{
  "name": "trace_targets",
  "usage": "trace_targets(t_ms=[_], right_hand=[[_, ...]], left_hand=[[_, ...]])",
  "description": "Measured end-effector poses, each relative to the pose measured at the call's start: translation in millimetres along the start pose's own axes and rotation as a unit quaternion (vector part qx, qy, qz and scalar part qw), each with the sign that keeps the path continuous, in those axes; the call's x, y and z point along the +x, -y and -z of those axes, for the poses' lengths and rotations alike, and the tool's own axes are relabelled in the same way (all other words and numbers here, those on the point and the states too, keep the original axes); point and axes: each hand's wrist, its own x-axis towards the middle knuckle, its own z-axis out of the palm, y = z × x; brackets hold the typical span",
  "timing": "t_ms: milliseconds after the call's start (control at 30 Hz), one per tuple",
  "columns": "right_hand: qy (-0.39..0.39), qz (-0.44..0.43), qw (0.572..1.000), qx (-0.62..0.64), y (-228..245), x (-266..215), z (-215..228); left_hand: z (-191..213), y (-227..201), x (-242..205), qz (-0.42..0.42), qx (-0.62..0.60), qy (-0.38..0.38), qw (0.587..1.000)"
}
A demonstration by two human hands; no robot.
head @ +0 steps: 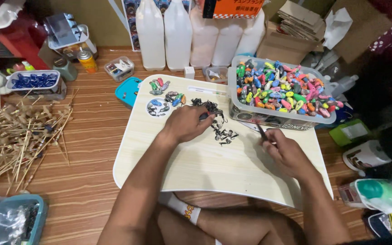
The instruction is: Assembling small fishing components using pliers and scissors on a low table
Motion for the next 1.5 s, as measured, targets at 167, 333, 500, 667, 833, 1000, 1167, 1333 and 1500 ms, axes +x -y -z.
trace_targets(t_ms=[167, 333, 500, 667, 833, 1000, 1167, 1333, 1500], right_hand=[[-0.011, 0.103, 0.918, 0.383, -14.0, 45.7, -43.4], [0.043, 0.169, 0.88, 0.441, -3.9, 57.8, -62.0], [0.089, 0.167, 0.877, 0.442, 10.3, 40.9, -67.4], [-0.056, 0.185, 0.944, 0.268, -0.9, 40.4, -49.6], [-0.094, 0.186, 0.966, -0.155, 6.4, 32.1, -19.0], [0.018, 0.054, 0.96, -0.273, -7.6, 33.1, -17.8], [0.037, 0.079, 0.967, -0.241, 15.8, 21.1, -13.4], [0.034, 0.109, 0.963, -0.244, 18.5, 23.4, -14.6], [0.053, 0.088, 0.962, -0.255, 24.4, 25.0, -12.3]], left_hand=[[-0.4, 1.6, -0.6, 0.013, 0.002, -0.017, 1.0], [1.5, 6.1, 2.3, 0.028, -0.004, -0.025, 0.999], [3.4, 1.3, 0.8, 0.021, -0.016, -0.049, 0.998], [5.6, 2.2, 0.6, -0.017, -0.003, -0.061, 0.998], [2.0, 6.6, -0.2, -0.058, 0.027, -0.02, 0.998], [-0.3, 7.9, 2.0, -0.074, 0.027, 0.019, 0.997], [4.4, 6.9, 2.6, -0.104, 0.008, 0.03, 0.994], [6.7, 4.5, 1.3, -0.118, 0.007, 0.026, 0.993], [0.9, 10.6, 2.3, -0.136, 0.011, -0.003, 0.991]])
